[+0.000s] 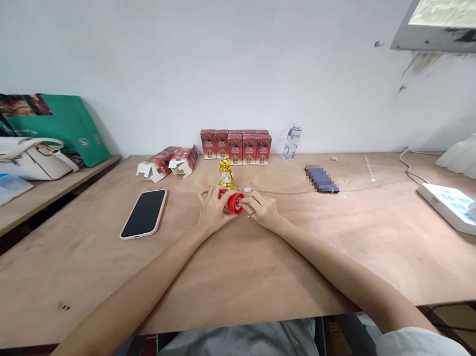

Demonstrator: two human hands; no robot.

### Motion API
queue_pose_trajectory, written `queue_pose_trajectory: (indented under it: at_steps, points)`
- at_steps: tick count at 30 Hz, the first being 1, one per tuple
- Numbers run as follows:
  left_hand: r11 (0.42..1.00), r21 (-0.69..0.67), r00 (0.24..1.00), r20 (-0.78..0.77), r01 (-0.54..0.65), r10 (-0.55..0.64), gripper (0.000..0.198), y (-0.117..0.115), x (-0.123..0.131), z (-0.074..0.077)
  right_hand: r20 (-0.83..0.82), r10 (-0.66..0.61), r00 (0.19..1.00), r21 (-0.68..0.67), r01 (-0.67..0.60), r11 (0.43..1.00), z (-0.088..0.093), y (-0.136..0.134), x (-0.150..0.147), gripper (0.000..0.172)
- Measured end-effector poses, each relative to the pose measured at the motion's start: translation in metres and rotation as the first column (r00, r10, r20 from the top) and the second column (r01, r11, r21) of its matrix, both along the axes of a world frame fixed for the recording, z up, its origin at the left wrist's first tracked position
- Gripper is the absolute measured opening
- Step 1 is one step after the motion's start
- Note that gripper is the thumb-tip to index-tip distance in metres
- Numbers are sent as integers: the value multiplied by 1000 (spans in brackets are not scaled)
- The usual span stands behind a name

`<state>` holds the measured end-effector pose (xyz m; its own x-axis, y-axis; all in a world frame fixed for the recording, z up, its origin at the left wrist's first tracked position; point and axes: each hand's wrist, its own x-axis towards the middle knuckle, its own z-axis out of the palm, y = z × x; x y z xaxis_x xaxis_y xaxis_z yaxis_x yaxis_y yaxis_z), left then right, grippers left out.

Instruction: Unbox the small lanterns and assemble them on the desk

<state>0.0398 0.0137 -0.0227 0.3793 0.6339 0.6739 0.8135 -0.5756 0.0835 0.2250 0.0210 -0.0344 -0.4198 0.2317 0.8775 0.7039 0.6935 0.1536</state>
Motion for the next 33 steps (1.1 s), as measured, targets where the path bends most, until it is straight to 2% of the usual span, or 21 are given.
queue_pose_trajectory:
  at_steps: [3, 8, 12, 22, 29, 33]
  points:
    - [1000, -8, 1000, -12, 4, -4, 47, 0, 0, 1, 7, -20, 1000, -51, 20, 998, 0, -1, 1, 24]
    - [999, -36, 1000, -17, -1, 0, 49, -2, 1, 3, 40, -42, 998, -278, 51, 959, -1, -1, 2, 32]
    - [998, -61, 1000, -10, 13, -14, 46, -2, 1, 3, 63, -15, 998, -344, 36, 938, -3, 1, 2, 33]
    - [998, -68, 999, -39, 16, -18, 40, -1, 0, 2, 173, -70, 982, -257, 114, 960, 2, 0, 0, 45]
    - [997, -73, 1000, -19, 16, -17, 43, 0, 0, 2, 215, -65, 974, -243, 118, 963, -1, 3, 0, 40]
    - [997, -72, 1000, -12, 19, -20, 45, 1, -1, 1, 178, -73, 981, -226, 113, 967, 0, 2, 1, 39]
